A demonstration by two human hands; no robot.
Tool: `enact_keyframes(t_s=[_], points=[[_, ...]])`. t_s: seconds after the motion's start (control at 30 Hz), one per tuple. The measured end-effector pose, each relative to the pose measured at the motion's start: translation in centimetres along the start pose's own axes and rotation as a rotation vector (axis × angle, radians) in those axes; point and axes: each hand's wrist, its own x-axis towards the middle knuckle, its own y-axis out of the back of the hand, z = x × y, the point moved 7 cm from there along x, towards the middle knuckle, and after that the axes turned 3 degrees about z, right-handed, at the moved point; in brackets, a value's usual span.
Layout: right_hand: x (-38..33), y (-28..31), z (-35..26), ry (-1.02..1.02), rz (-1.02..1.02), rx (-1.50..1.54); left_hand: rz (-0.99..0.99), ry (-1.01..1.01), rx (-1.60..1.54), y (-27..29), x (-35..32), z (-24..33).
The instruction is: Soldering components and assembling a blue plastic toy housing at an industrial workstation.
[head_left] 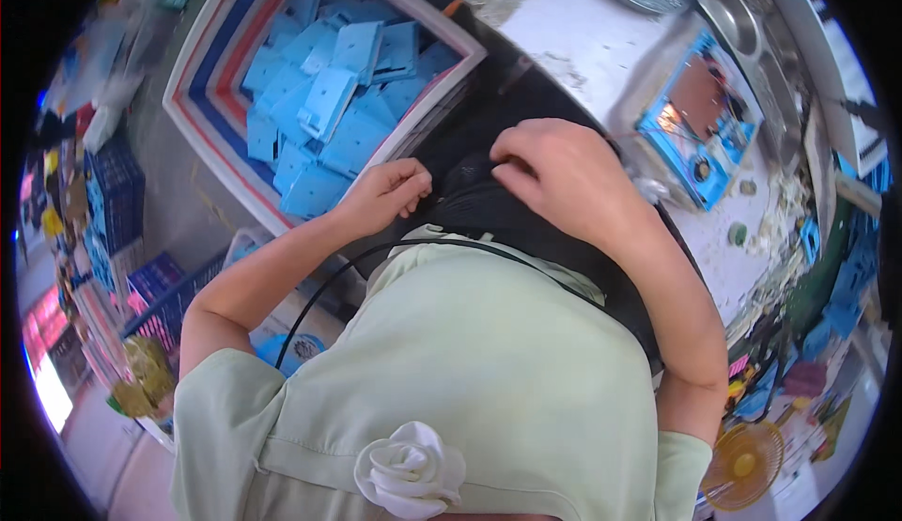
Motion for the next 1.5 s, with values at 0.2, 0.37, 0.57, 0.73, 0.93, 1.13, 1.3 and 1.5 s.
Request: enact_keyframes(t_s=[0.2,0.37,0.57,0.73,0.93,1.13,1.3,1.5], points=[[3.5,-9.0,-4.4,0.15,-0.354,-0.26,0.268,0.052,-0.23,0.7,-1.2,-3.6],[4.6,-10.0,-5.3,0.046,-0.398,-0.185,0.312,-0.079,-0.145,0.9,-1.7,-3.1],[2.9,-6.9,-3.1,-0.106,-0.09,-0.031,0.265,-0.198,-0.204,0.4,-1.0,0.0],[0.7,-3.1,-1.3,-0.235,0.032,-0.043,0.174,-0.422,-0.022,-1.0,-0.7,4.6],[-7.3,2.1,-1.0,-0.17,0.286,-0.096,0.038,-0.44,0.261,-4.1,4.2,11.3],[-11.4,1.1,-1.7,-0.133,0.204,0.106,-0.261,-0.525,0.716,-9.1,5.5,14.2],[-11.2,0.8,0.8,-0.319,0.253,0.188,-0.356,-0.505,0.973,-9.1,6.1,13.3],[-10.3,0.9,0.5,-0.399,0.213,-0.13,-0.356,-0.49,0.899,-9.0,6.0,13.0]])
